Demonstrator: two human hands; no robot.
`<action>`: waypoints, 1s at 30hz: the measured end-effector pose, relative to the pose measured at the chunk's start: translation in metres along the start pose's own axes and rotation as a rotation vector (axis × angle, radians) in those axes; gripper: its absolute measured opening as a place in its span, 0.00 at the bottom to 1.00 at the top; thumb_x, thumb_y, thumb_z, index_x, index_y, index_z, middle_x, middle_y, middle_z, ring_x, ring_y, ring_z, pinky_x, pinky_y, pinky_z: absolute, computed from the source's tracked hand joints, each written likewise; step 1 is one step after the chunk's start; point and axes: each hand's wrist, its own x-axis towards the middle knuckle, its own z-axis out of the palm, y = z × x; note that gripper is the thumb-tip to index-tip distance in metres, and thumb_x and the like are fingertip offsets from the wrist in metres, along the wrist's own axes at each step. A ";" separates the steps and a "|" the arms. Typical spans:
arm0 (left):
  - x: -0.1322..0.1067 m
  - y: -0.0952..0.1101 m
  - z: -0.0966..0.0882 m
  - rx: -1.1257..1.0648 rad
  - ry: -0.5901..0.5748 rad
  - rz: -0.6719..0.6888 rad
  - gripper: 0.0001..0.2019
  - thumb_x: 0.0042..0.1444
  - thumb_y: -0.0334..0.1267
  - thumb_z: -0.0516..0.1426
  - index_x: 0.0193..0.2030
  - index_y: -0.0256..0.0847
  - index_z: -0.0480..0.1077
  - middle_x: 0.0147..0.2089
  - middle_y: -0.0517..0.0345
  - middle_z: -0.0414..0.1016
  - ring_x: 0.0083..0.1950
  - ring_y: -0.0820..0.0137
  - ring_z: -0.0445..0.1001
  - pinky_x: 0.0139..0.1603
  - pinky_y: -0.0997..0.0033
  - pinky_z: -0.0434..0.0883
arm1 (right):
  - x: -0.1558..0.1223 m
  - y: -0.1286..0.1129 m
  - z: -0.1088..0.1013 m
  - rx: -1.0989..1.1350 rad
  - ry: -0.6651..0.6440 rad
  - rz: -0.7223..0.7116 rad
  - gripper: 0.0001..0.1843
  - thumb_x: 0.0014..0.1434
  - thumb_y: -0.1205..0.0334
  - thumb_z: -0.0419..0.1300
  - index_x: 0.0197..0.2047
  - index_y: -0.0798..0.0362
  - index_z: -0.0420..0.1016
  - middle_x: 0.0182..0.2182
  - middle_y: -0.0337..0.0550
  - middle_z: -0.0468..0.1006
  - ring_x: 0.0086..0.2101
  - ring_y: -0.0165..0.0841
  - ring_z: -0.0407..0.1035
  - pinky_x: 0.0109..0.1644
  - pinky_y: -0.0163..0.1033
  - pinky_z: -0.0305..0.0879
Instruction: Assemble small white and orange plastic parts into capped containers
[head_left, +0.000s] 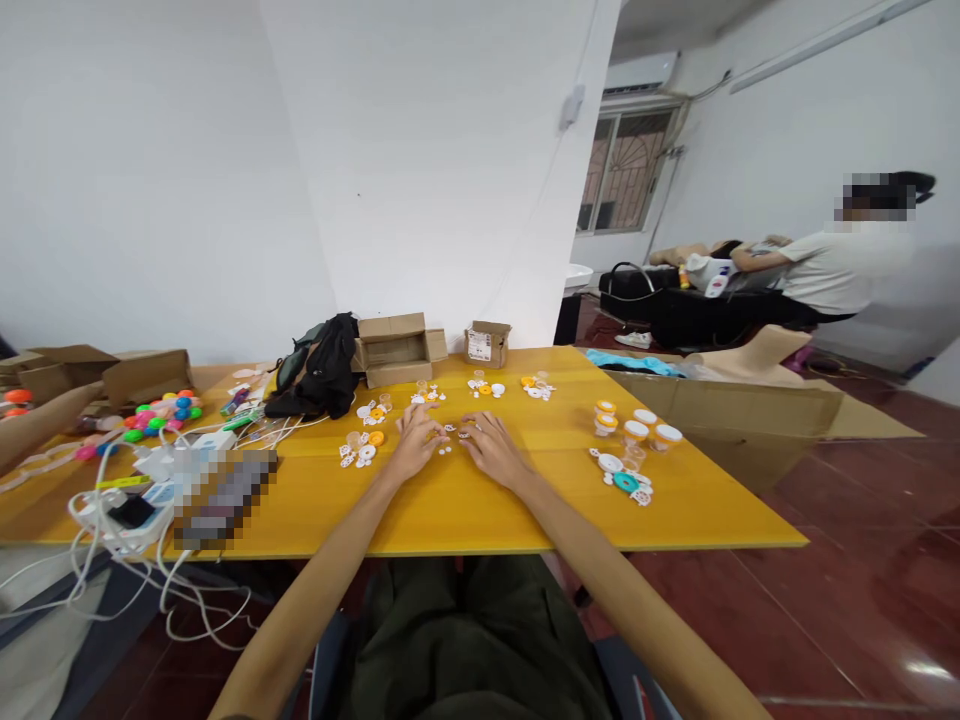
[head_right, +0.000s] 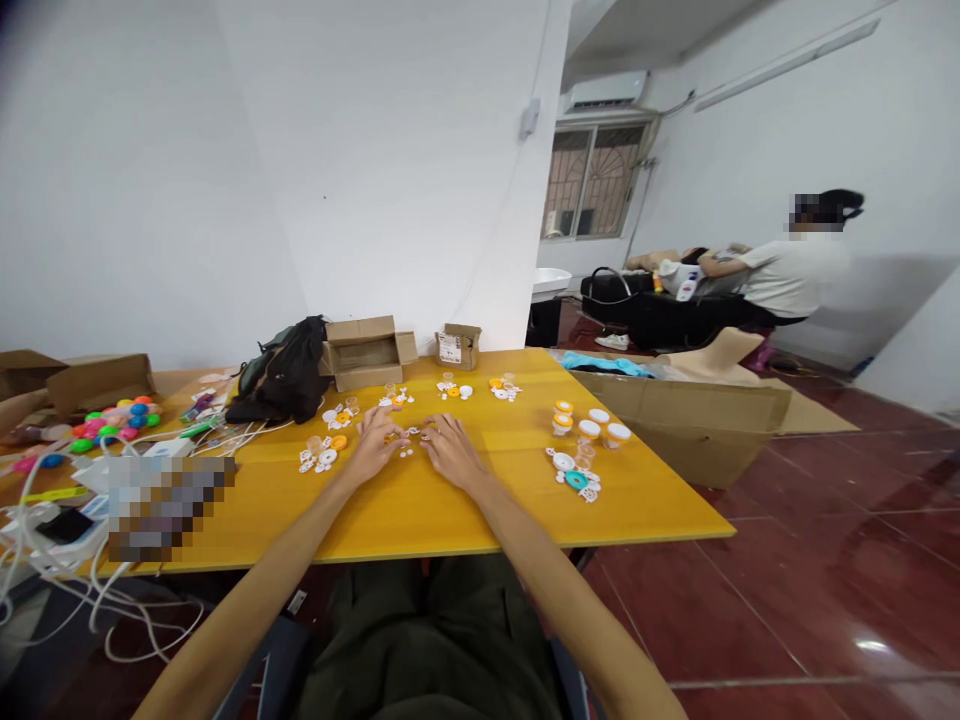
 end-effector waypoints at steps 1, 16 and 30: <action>0.001 0.003 0.003 0.005 -0.007 0.007 0.06 0.59 0.36 0.57 0.33 0.44 0.75 0.63 0.55 0.65 0.64 0.56 0.56 0.62 0.48 0.59 | 0.000 0.000 0.000 0.001 0.001 0.003 0.09 0.62 0.68 0.55 0.40 0.50 0.76 0.47 0.50 0.75 0.48 0.42 0.67 0.49 0.48 0.65; 0.002 0.000 0.002 0.068 0.023 0.028 0.08 0.62 0.36 0.54 0.39 0.45 0.76 0.57 0.52 0.68 0.61 0.56 0.60 0.59 0.52 0.61 | -0.001 0.003 0.005 0.023 -0.017 -0.011 0.10 0.63 0.67 0.55 0.41 0.49 0.77 0.47 0.49 0.75 0.49 0.42 0.66 0.50 0.49 0.64; -0.017 -0.020 -0.008 0.172 -0.035 -0.157 0.08 0.55 0.41 0.60 0.41 0.44 0.70 0.42 0.53 0.74 0.46 0.59 0.74 0.45 0.64 0.69 | 0.027 -0.014 0.019 0.056 -0.097 -0.084 0.08 0.62 0.67 0.57 0.37 0.50 0.78 0.46 0.50 0.74 0.48 0.41 0.66 0.51 0.48 0.64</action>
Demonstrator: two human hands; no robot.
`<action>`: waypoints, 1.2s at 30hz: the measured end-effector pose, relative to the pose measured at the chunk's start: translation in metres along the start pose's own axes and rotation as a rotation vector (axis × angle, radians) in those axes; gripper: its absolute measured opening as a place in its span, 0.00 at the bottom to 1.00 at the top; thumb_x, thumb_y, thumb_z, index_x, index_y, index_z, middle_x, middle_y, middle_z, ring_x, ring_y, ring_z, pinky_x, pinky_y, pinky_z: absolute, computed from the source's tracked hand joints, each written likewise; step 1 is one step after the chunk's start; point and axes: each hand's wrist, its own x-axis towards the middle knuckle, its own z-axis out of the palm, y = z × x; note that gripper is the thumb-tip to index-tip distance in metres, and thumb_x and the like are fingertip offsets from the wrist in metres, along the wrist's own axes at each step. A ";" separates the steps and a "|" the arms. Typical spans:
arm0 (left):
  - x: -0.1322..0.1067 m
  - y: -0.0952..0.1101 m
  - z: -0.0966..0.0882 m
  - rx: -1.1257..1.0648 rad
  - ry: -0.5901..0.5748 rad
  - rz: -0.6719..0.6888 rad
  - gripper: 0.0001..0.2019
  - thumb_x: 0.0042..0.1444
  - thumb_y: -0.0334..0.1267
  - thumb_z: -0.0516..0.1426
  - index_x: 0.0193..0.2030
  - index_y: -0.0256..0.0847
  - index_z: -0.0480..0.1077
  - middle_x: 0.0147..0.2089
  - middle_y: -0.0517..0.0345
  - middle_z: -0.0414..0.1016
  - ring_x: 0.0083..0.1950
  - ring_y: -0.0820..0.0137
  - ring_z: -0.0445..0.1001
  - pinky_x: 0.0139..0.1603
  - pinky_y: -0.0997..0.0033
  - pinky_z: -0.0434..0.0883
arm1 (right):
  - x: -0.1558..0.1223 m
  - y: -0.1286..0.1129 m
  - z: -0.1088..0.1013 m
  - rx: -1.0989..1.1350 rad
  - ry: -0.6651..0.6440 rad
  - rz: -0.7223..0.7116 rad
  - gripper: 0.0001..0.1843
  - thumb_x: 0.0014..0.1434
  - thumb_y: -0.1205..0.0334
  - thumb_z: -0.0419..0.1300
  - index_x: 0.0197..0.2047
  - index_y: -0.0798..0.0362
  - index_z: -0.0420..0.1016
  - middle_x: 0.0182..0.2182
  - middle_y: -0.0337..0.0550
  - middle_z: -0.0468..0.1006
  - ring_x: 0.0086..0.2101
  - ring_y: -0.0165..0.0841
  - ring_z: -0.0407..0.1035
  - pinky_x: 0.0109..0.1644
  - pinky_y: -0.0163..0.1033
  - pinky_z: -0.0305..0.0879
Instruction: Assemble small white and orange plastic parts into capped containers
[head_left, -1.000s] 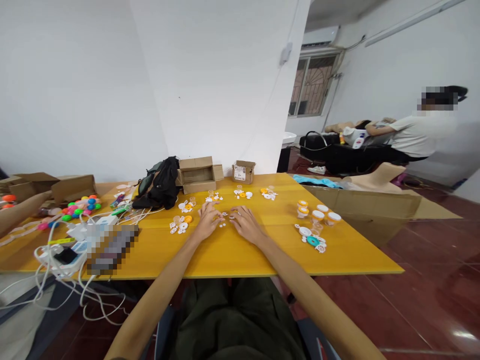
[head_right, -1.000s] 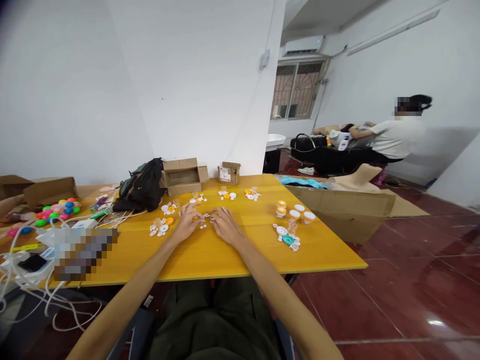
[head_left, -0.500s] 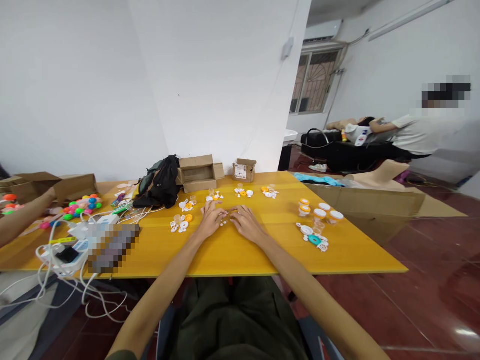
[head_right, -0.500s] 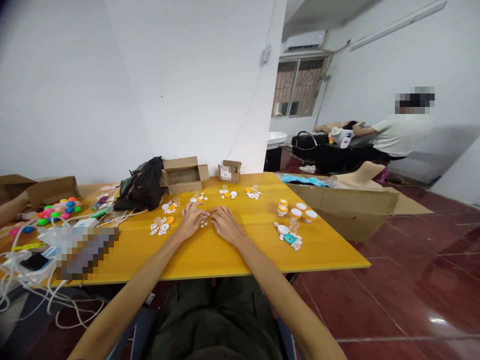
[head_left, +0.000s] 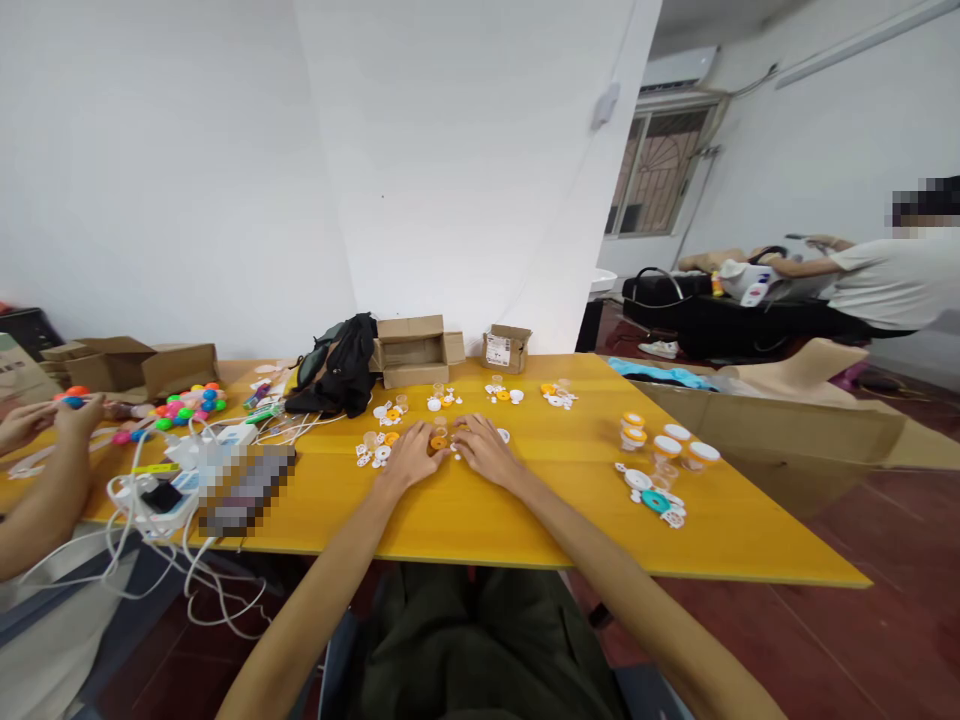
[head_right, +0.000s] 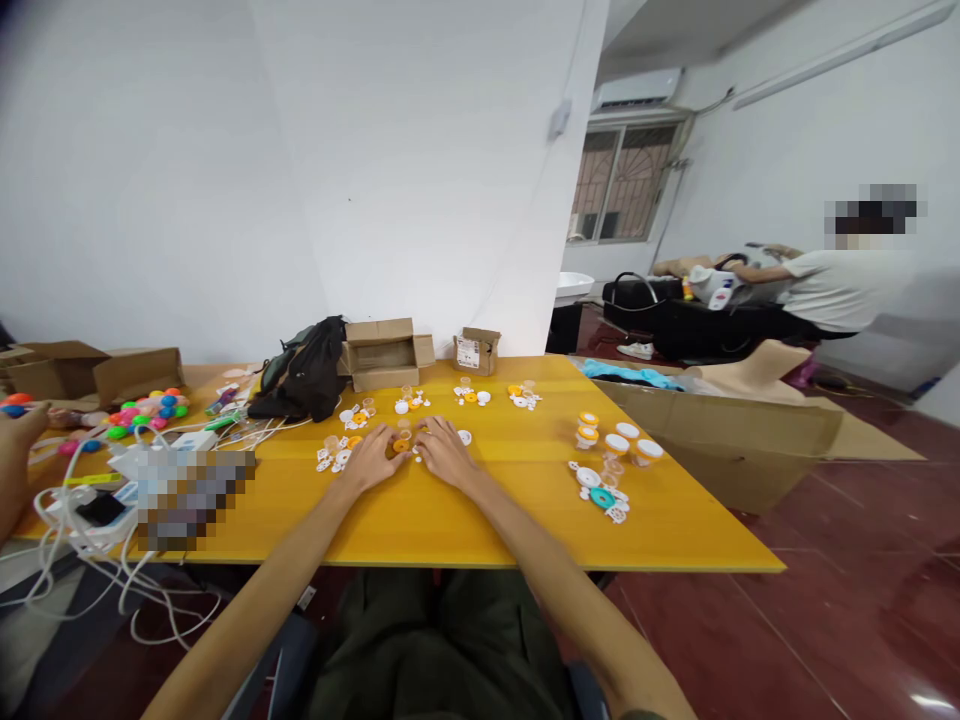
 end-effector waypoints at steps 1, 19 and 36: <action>0.001 0.000 0.000 -0.002 -0.002 -0.008 0.06 0.55 0.40 0.59 0.40 0.44 0.71 0.42 0.53 0.74 0.46 0.59 0.74 0.45 0.64 0.69 | 0.001 -0.001 0.001 -0.001 -0.007 0.000 0.08 0.62 0.67 0.57 0.36 0.51 0.78 0.46 0.50 0.74 0.48 0.41 0.66 0.51 0.48 0.64; 0.006 0.013 -0.001 -0.274 0.003 0.021 0.05 0.52 0.40 0.59 0.33 0.43 0.69 0.33 0.60 0.74 0.35 0.69 0.71 0.39 0.70 0.69 | -0.005 0.019 0.016 0.233 0.185 0.153 0.11 0.60 0.70 0.56 0.34 0.49 0.79 0.43 0.46 0.76 0.46 0.38 0.68 0.51 0.45 0.66; 0.007 0.002 0.008 -0.211 -0.002 0.123 0.03 0.52 0.37 0.60 0.34 0.43 0.69 0.35 0.58 0.72 0.41 0.65 0.72 0.46 0.65 0.70 | -0.015 0.011 0.002 0.175 0.054 0.068 0.09 0.59 0.70 0.58 0.37 0.48 0.79 0.46 0.46 0.74 0.47 0.40 0.67 0.51 0.49 0.64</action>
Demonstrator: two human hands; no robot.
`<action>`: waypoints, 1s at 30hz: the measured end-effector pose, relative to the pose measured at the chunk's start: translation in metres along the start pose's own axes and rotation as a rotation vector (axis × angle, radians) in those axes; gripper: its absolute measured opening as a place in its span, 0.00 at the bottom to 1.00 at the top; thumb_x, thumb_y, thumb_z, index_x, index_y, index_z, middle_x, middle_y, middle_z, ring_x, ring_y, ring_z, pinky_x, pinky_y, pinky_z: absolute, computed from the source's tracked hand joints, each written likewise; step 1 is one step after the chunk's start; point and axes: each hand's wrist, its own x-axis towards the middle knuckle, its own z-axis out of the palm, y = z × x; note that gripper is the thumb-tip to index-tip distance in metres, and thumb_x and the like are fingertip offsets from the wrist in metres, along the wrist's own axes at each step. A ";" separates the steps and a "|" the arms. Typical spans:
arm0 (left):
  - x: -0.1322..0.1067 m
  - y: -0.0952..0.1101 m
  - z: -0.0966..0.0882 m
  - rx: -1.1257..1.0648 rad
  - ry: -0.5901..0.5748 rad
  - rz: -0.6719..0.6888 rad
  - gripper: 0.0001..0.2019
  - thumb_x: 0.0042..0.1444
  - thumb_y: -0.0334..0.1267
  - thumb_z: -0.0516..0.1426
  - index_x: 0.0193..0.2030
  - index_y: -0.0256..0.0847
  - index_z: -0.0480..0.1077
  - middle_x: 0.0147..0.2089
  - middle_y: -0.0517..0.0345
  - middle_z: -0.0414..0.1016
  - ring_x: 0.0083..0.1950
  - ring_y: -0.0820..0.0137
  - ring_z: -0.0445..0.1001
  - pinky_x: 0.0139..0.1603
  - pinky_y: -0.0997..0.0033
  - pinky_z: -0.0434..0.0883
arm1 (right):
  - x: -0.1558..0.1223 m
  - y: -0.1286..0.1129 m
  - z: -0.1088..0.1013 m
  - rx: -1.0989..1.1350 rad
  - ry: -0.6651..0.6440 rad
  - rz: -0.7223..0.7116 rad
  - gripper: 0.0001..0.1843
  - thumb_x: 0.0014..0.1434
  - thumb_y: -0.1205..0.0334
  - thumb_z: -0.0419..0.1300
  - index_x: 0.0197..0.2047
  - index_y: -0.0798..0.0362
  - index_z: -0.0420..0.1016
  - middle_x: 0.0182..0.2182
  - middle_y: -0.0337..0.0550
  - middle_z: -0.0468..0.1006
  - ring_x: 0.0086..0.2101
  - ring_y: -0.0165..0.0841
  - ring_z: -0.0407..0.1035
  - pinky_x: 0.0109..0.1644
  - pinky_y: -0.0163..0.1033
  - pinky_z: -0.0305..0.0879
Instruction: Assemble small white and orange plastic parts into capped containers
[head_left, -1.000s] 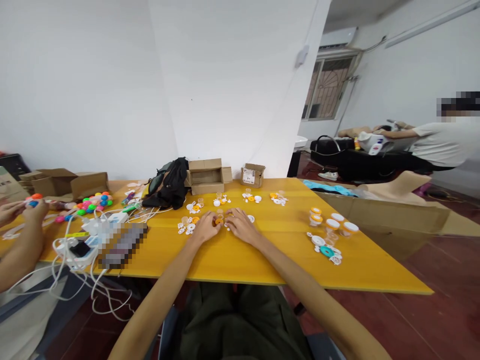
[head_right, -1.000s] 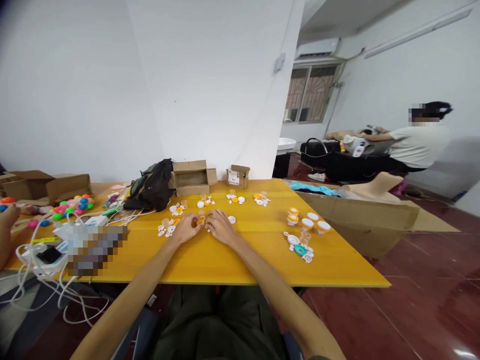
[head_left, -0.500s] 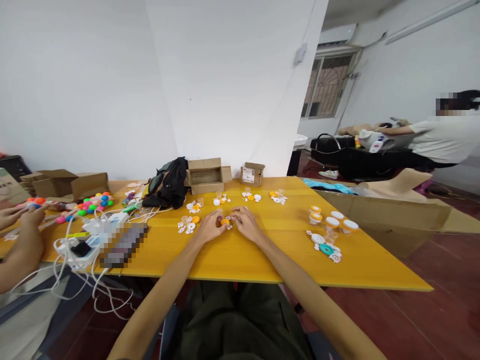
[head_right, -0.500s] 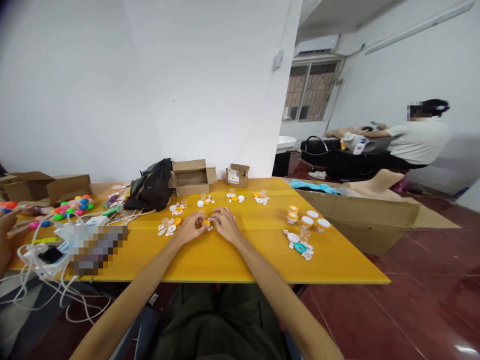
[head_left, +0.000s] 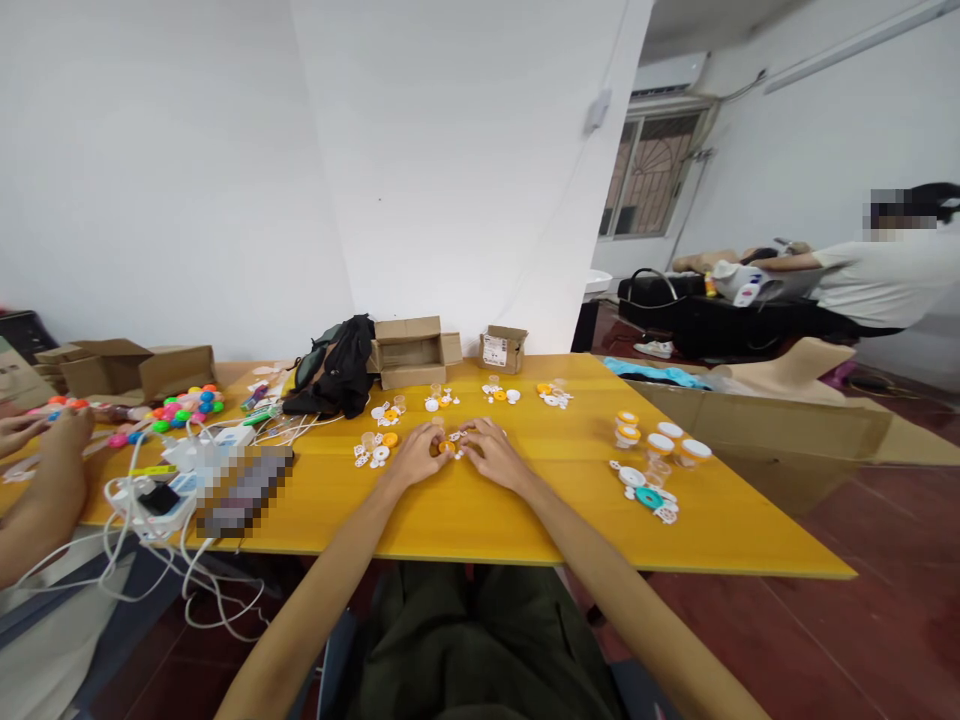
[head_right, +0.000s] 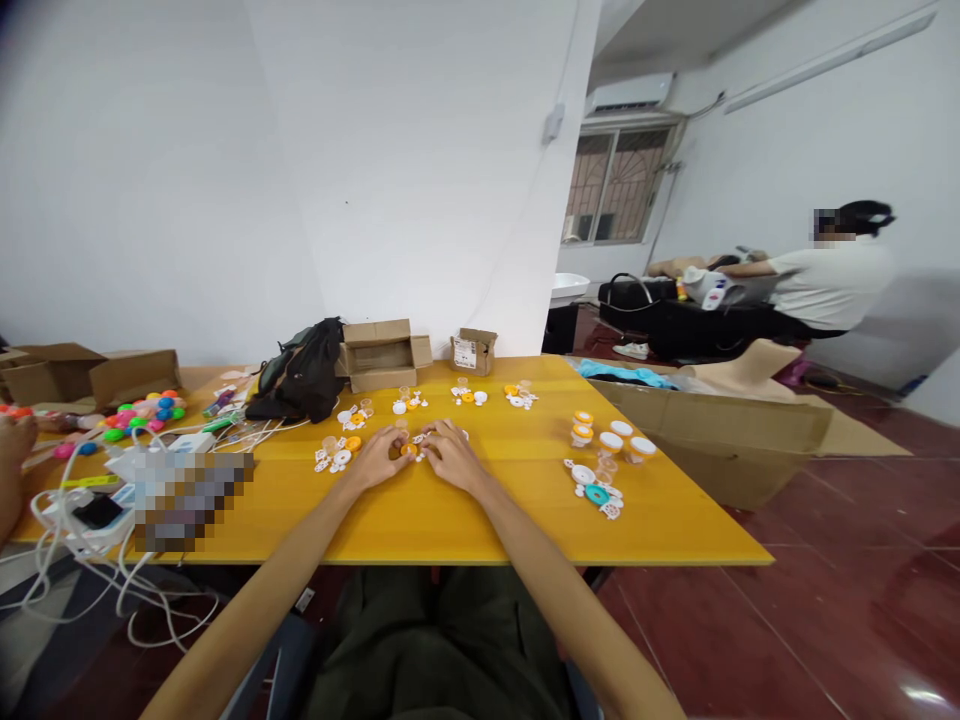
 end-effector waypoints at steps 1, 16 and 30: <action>0.000 0.000 0.000 0.003 0.001 0.003 0.04 0.52 0.37 0.60 0.34 0.44 0.69 0.35 0.58 0.72 0.41 0.65 0.72 0.46 0.65 0.70 | -0.001 -0.001 -0.002 -0.002 -0.011 -0.015 0.09 0.59 0.70 0.58 0.36 0.48 0.79 0.46 0.46 0.74 0.48 0.40 0.66 0.51 0.49 0.64; -0.004 0.004 -0.005 0.014 -0.020 0.019 0.06 0.52 0.39 0.60 0.34 0.44 0.68 0.37 0.58 0.72 0.43 0.63 0.73 0.48 0.63 0.71 | -0.002 0.005 -0.003 -0.034 -0.040 -0.078 0.09 0.61 0.69 0.58 0.36 0.47 0.79 0.46 0.47 0.74 0.48 0.40 0.66 0.50 0.49 0.64; -0.007 0.012 -0.012 0.053 -0.051 0.116 0.12 0.56 0.36 0.56 0.47 0.46 0.70 0.48 0.54 0.70 0.51 0.61 0.70 0.56 0.61 0.67 | -0.001 0.006 -0.004 -0.035 -0.029 -0.078 0.11 0.62 0.70 0.56 0.37 0.49 0.78 0.45 0.48 0.74 0.47 0.39 0.67 0.51 0.48 0.65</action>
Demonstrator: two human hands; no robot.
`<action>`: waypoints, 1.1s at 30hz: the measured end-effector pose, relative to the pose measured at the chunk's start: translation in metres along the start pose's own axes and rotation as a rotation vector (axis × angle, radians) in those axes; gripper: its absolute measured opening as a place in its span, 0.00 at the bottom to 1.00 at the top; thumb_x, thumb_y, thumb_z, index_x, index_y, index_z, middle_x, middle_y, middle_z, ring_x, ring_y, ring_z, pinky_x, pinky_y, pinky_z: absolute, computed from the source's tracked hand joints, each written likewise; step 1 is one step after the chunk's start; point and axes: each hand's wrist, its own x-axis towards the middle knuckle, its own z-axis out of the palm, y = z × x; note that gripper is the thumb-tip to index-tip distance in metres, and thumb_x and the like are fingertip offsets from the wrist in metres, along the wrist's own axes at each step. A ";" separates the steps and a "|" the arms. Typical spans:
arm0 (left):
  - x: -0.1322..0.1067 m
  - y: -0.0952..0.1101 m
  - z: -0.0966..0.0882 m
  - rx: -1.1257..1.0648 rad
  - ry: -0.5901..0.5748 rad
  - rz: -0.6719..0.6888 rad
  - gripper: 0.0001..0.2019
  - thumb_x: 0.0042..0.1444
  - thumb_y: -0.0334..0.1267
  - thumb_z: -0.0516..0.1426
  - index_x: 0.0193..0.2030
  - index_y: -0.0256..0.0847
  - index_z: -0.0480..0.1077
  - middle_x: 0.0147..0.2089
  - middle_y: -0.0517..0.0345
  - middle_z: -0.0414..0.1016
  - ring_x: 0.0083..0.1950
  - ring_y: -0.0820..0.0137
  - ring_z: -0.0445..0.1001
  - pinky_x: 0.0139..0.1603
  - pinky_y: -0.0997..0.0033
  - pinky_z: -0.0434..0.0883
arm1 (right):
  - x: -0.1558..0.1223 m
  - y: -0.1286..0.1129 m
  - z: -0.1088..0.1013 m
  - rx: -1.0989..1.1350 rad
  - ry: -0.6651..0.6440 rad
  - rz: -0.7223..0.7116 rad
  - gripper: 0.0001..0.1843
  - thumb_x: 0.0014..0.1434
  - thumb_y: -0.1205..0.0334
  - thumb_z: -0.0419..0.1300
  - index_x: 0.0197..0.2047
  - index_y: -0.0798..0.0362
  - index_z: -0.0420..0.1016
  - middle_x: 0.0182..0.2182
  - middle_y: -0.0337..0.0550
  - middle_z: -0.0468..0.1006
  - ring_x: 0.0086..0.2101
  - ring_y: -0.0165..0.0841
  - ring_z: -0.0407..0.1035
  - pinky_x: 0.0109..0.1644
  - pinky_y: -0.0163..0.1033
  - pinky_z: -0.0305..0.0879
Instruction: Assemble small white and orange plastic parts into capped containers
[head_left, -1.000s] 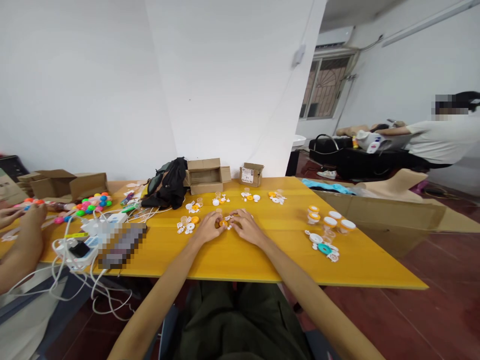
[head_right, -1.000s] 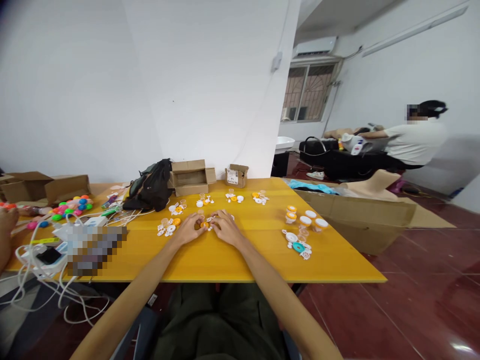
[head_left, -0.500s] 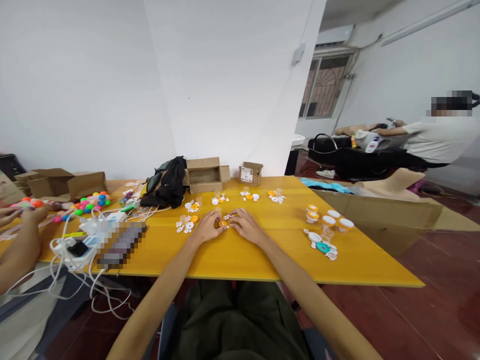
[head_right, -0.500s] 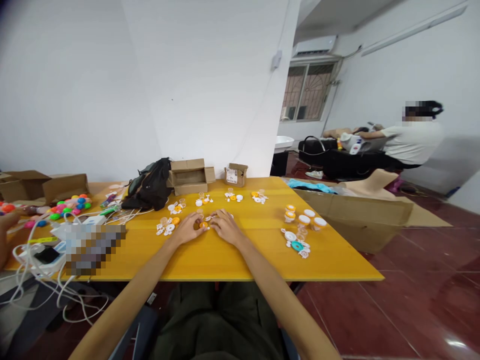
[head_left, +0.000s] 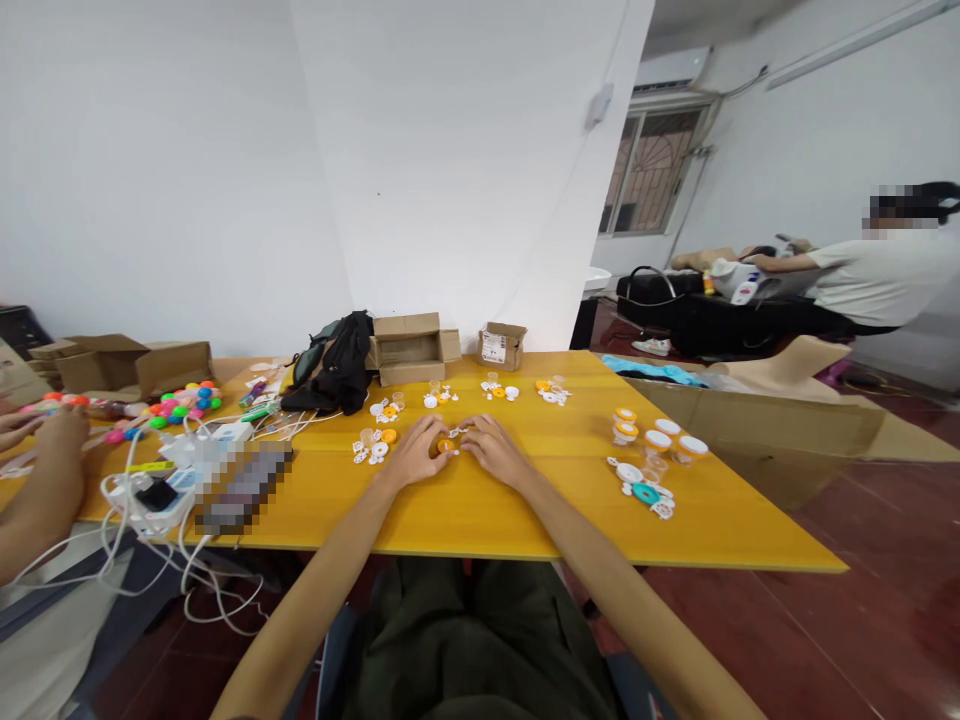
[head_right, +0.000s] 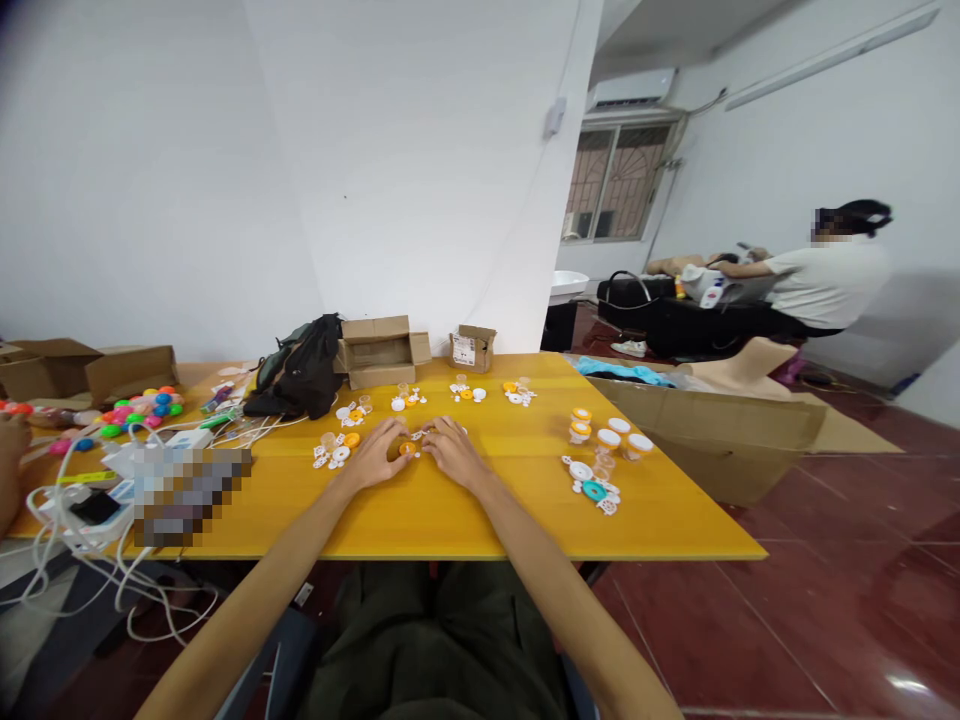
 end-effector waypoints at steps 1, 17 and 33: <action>0.000 0.002 0.000 0.013 -0.005 0.027 0.12 0.56 0.35 0.56 0.47 0.46 0.71 0.49 0.53 0.69 0.52 0.61 0.69 0.57 0.60 0.67 | 0.000 0.001 0.000 0.005 0.012 0.001 0.11 0.62 0.70 0.55 0.38 0.49 0.78 0.45 0.48 0.75 0.47 0.39 0.67 0.51 0.48 0.65; 0.005 0.012 0.006 0.049 -0.078 0.153 0.09 0.61 0.33 0.54 0.36 0.45 0.76 0.54 0.52 0.69 0.57 0.59 0.61 0.57 0.55 0.61 | 0.000 0.005 -0.003 0.024 0.057 0.014 0.12 0.62 0.71 0.54 0.36 0.50 0.78 0.44 0.47 0.76 0.45 0.38 0.67 0.50 0.47 0.65; 0.005 0.009 0.005 -0.010 -0.103 0.132 0.08 0.58 0.35 0.57 0.33 0.46 0.78 0.54 0.52 0.72 0.58 0.57 0.62 0.58 0.51 0.60 | 0.000 0.006 -0.001 0.031 0.060 0.018 0.13 0.62 0.70 0.54 0.42 0.47 0.79 0.45 0.47 0.75 0.46 0.39 0.67 0.51 0.48 0.65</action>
